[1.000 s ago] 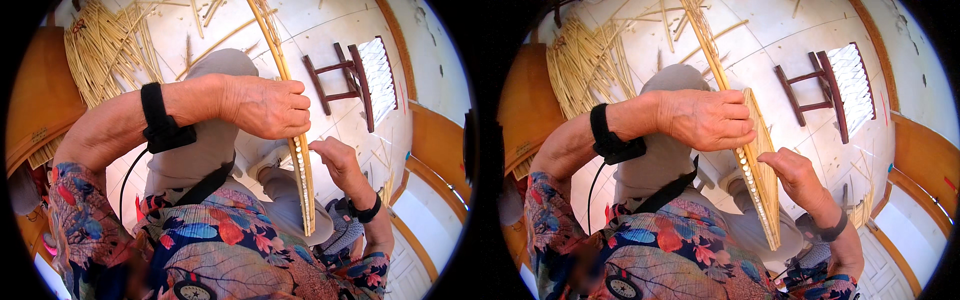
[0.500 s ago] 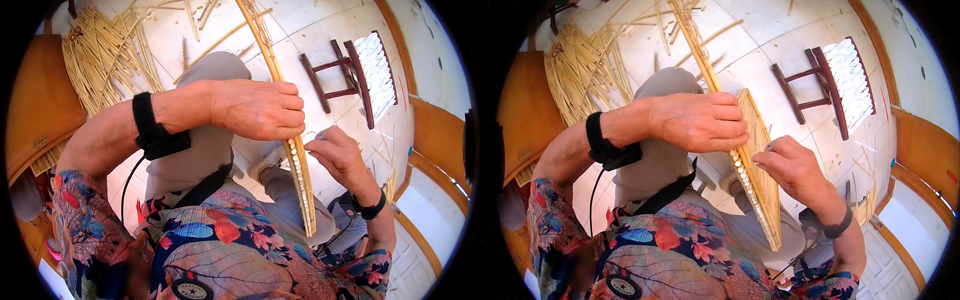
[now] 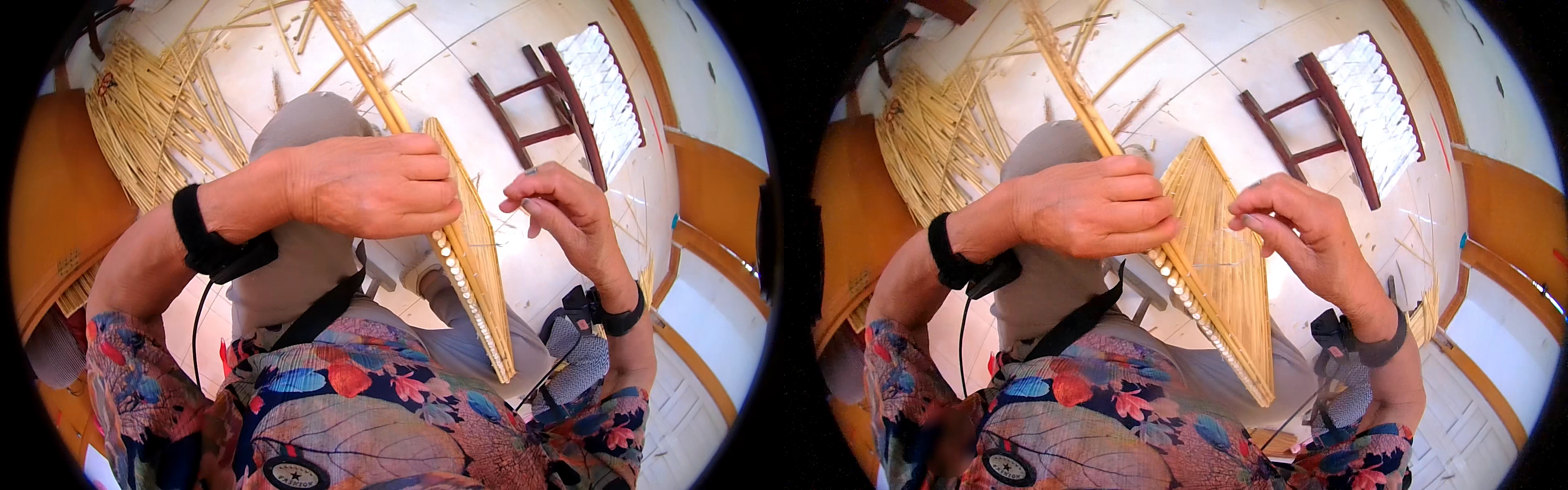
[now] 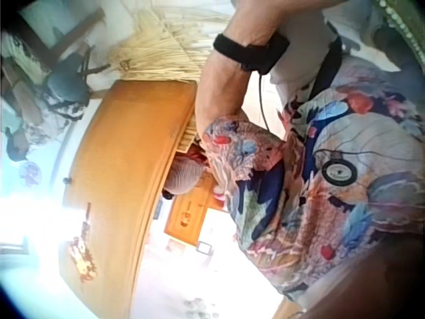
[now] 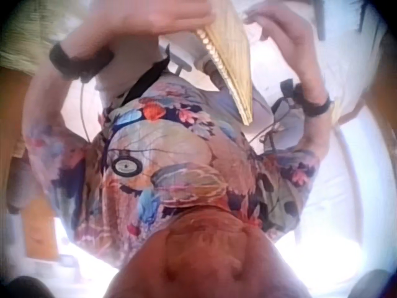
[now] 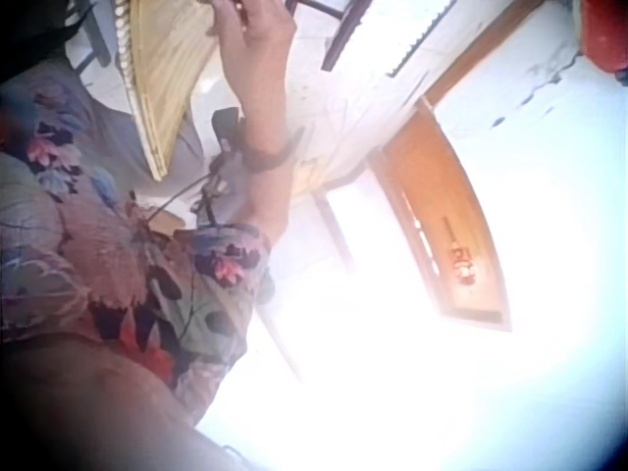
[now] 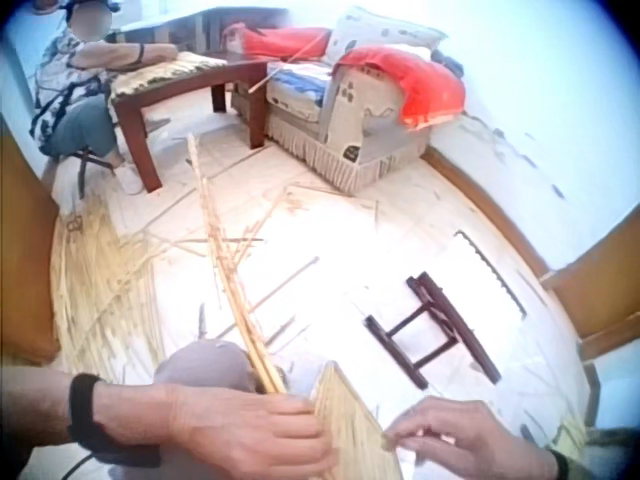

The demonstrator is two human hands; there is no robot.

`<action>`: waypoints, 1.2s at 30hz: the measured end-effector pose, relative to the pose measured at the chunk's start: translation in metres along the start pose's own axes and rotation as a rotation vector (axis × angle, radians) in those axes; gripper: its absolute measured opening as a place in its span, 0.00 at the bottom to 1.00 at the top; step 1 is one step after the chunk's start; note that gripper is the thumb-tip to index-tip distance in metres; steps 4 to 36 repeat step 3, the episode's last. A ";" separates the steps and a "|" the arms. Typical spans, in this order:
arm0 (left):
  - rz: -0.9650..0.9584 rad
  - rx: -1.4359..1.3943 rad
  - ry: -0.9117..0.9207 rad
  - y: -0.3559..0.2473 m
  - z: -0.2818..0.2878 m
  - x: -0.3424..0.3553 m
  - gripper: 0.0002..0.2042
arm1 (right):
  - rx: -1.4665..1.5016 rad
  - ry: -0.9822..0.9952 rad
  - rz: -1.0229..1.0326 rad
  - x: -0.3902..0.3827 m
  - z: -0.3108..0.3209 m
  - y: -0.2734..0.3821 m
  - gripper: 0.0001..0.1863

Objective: The person weaves thin bamboo strips into a flat panel using a needle-like tool and white thread. They repeatedly pass the needle through the strip edges to secure the weave, rotating the panel as needed.

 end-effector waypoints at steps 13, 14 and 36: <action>0.015 -0.007 0.038 0.001 -0.001 0.001 0.20 | 0.176 0.032 -0.047 0.003 -0.005 0.000 0.07; 0.015 -0.007 0.038 0.001 -0.001 0.001 0.20 | 0.176 0.032 -0.047 0.003 -0.005 0.000 0.07; 0.015 -0.007 0.038 0.001 -0.001 0.001 0.20 | 0.176 0.032 -0.047 0.003 -0.005 0.000 0.07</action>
Point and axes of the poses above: each hand's wrist, its own x-axis towards the middle knuckle, its own z-axis out of the back of the hand, y = z × x, the point moved 6 cm from there along x, towards the middle knuckle, and after that the axes turned 13 degrees about y, right-handed, at the moved point
